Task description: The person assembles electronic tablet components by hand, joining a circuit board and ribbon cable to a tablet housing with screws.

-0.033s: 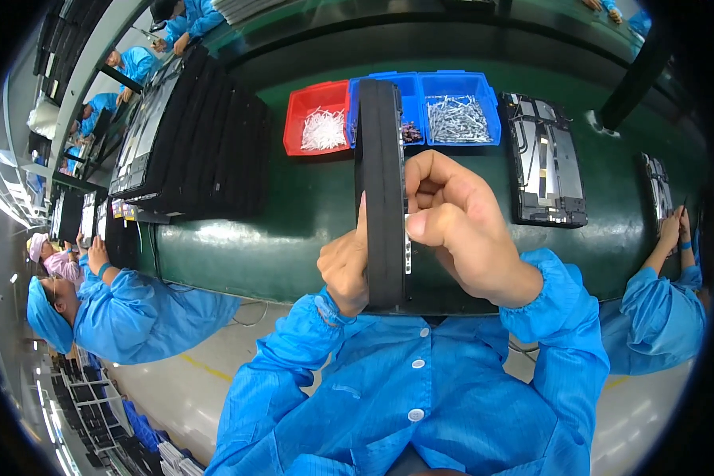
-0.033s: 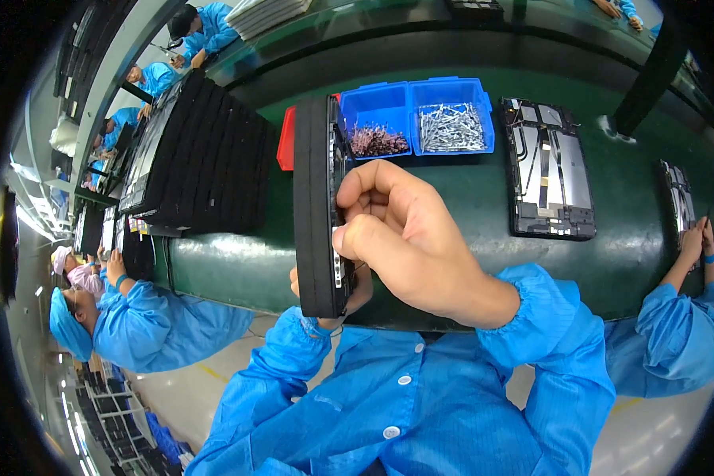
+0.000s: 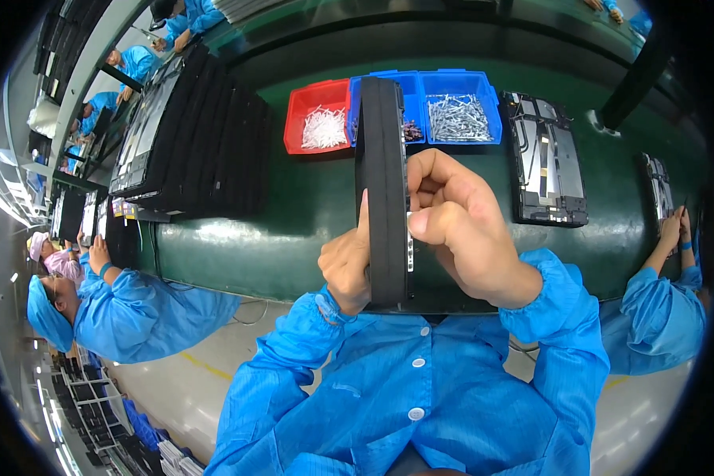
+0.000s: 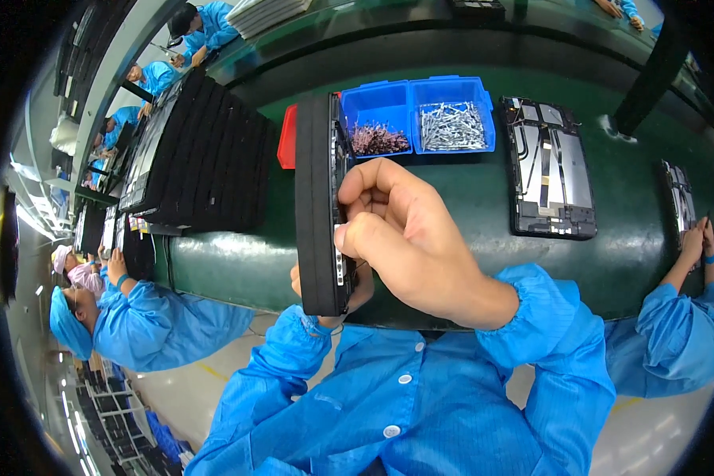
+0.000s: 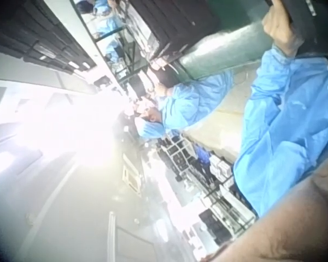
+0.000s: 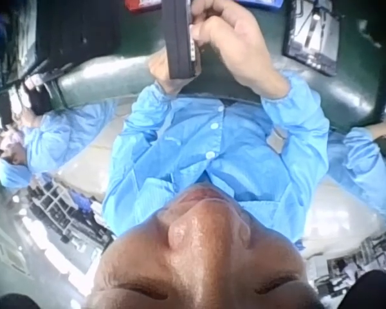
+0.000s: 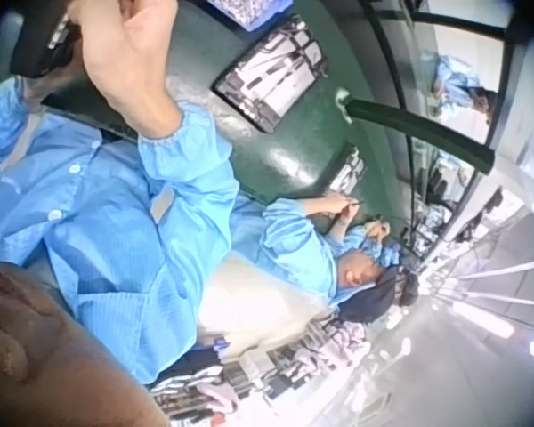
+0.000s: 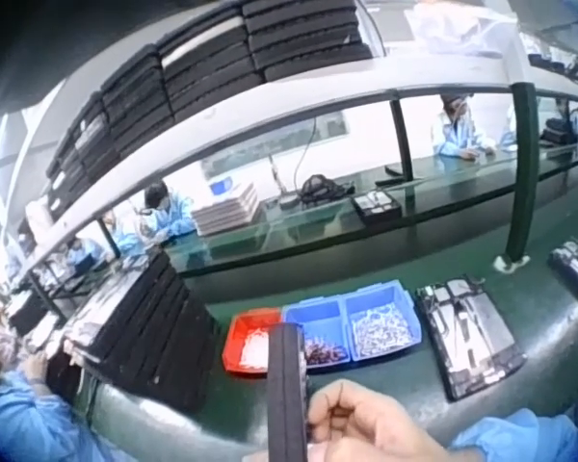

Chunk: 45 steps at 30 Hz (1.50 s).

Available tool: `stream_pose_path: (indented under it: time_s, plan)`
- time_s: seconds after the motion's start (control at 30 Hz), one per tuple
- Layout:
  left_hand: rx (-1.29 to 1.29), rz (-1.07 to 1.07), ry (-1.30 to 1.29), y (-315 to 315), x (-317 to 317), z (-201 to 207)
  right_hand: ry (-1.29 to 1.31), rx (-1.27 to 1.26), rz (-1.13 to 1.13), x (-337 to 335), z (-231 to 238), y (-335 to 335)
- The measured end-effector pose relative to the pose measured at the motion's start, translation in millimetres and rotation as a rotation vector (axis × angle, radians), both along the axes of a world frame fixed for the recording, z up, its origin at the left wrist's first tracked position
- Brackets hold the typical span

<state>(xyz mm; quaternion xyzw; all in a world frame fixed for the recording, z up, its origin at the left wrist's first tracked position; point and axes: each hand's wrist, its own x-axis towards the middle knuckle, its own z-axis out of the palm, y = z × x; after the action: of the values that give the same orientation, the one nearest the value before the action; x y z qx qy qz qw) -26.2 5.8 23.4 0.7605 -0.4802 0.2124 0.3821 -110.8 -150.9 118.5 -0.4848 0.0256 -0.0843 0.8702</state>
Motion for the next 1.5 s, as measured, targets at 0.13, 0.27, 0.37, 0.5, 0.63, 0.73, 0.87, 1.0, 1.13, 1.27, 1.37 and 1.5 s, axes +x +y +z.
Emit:
stream_pose_path:
  time_s: [0.13, 0.27, 0.37, 0.5, 0.63, 0.73, 0.87, 1.0, 1.13, 1.27, 1.37, 1.5]
  plan:
    - [-0.045, -0.142, -0.094, -4, 0, 11, -0.110, 0.087, -0.012, -5, -8, 11]
    - [-0.053, -0.146, 0.070, -5, 1, 4, -0.077, 0.065, -0.027, -11, -2, 19]
    - [-0.207, -0.203, 0.123, -7, 3, -3, -0.110, 0.037, -0.024, -10, -6, 19]
    - [-0.185, -0.227, 0.202, -4, 6, -7, -0.170, -0.017, -0.048, -6, -14, 18]
    - [-0.135, -0.169, 0.166, 0, 3, -5, -0.060, 0.042, -0.047, -4, -2, 12]
    - [-0.156, -0.203, 0.005, 1, 7, 0, -0.045, 0.015, -0.065, -2, -1, 9]
    - [-0.033, -0.073, -0.022, 0, 1, 1, -0.043, -0.012, -0.055, -1, 2, 6]
    - [-0.032, -0.039, -0.020, -1, 2, 1, -0.031, 0.003, -0.012, -1, 3, -2]
    - [-0.065, -0.073, -0.104, -6, 4, 6, -0.007, 0.037, -0.052, -3, 1, 7]
    - [-0.127, -0.189, 0.054, -8, 4, 11, -0.076, 0.023, -0.119, -10, -9, 23]
    - [-0.146, -0.157, 0.682, 5, -11, -6, -0.067, 0.044, -0.077, -14, -7, 26]
    - [-0.189, -0.230, 0.364, -1, 4, -10, -0.105, -0.012, -0.052, -16, -10, 25]
